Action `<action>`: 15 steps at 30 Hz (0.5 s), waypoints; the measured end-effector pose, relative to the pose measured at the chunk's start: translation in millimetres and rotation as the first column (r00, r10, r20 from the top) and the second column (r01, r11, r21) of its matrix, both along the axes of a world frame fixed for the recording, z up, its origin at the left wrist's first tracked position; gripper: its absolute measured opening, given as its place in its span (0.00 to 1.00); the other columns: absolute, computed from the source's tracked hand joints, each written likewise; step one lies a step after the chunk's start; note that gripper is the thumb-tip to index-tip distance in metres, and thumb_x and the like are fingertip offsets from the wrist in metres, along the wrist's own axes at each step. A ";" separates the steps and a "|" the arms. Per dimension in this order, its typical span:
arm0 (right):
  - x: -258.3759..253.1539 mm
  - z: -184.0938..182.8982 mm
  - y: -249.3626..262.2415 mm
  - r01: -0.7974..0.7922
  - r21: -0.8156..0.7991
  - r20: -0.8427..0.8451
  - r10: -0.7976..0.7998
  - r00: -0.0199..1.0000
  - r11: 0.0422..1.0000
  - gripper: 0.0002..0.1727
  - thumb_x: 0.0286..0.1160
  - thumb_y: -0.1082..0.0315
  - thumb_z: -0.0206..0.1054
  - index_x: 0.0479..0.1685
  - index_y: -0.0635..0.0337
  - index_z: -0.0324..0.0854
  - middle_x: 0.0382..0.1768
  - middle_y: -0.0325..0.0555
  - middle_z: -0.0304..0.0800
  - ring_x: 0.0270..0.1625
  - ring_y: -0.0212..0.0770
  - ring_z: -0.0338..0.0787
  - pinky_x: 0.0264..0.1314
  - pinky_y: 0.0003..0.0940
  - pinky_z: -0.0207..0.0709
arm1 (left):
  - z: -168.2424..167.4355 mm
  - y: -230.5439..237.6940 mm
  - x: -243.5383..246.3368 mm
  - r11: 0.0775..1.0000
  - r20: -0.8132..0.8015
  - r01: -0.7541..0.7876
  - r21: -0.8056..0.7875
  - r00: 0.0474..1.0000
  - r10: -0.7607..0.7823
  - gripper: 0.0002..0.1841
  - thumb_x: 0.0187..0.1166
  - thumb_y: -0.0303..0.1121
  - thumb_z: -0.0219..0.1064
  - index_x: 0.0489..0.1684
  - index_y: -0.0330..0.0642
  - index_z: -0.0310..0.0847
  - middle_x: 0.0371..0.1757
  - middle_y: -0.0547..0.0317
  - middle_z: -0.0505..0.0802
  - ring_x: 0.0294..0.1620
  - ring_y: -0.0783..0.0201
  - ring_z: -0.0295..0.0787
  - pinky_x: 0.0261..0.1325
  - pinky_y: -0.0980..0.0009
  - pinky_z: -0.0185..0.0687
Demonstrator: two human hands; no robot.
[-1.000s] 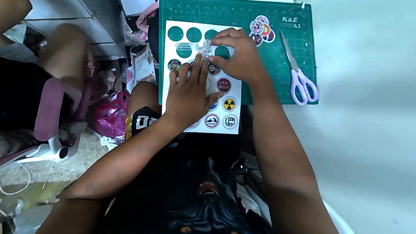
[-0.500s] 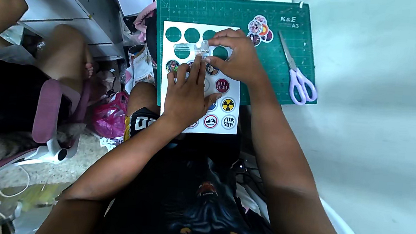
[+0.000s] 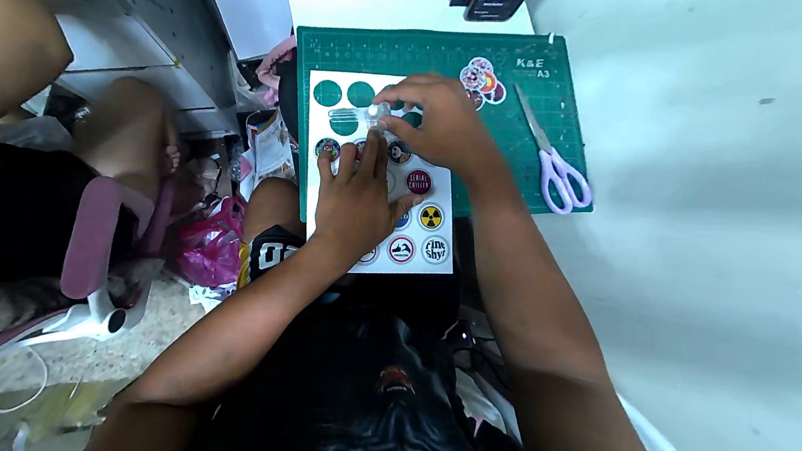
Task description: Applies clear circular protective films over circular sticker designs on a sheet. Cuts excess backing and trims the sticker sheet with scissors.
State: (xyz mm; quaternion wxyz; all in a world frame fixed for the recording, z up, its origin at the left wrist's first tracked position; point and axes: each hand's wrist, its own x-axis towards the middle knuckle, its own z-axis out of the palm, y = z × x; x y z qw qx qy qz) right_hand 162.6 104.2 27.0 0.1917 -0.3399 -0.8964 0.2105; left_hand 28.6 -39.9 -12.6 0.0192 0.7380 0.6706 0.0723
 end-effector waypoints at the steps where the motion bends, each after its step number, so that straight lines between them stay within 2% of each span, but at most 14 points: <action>1: -0.1 -0.7 -0.5 0.003 -0.012 -0.008 -0.003 1.000 1.000 0.14 0.81 0.57 0.70 0.59 0.49 0.92 0.53 0.42 0.94 0.58 0.43 0.90 0.66 0.47 0.83 | -0.3 -0.4 0.0 1.000 -0.003 -0.001 0.007 1.000 0.001 0.52 0.80 0.77 0.35 0.91 0.41 0.61 0.94 0.53 0.62 0.82 0.42 0.67 0.81 0.34 0.50; 4: 0.1 -6.0 -3.2 0.018 -0.031 -0.064 -0.020 0.998 0.999 0.14 0.80 0.59 0.70 0.59 0.50 0.91 0.52 0.43 0.94 0.52 0.40 0.90 0.59 0.41 0.84 | -3.1 -2.0 -1.2 0.999 0.002 0.002 0.032 1.000 -0.002 0.50 0.81 0.75 0.34 0.91 0.43 0.62 0.94 0.55 0.63 0.84 0.42 0.65 0.83 0.34 0.46; 7: -0.7 -12.4 -7.5 0.047 -0.056 -0.141 -0.054 0.989 0.997 0.13 0.79 0.61 0.70 0.57 0.52 0.91 0.47 0.42 0.93 0.43 0.34 0.89 0.50 0.35 0.85 | -4.1 -3.3 -2.3 0.999 0.015 0.000 0.042 1.000 -0.001 0.49 0.82 0.75 0.34 0.92 0.43 0.61 0.95 0.56 0.62 0.83 0.43 0.65 0.84 0.35 0.45; 15: -7.4 -14.5 -19.7 0.175 0.004 -0.152 -0.172 0.973 0.985 0.12 0.79 0.63 0.70 0.56 0.51 0.93 0.45 0.40 0.93 0.44 0.36 0.89 0.52 0.40 0.84 | -3.5 -3.0 -2.2 1.000 0.028 -0.005 0.026 1.000 0.004 0.49 0.83 0.74 0.34 0.92 0.44 0.60 0.95 0.57 0.61 0.84 0.43 0.64 0.85 0.33 0.43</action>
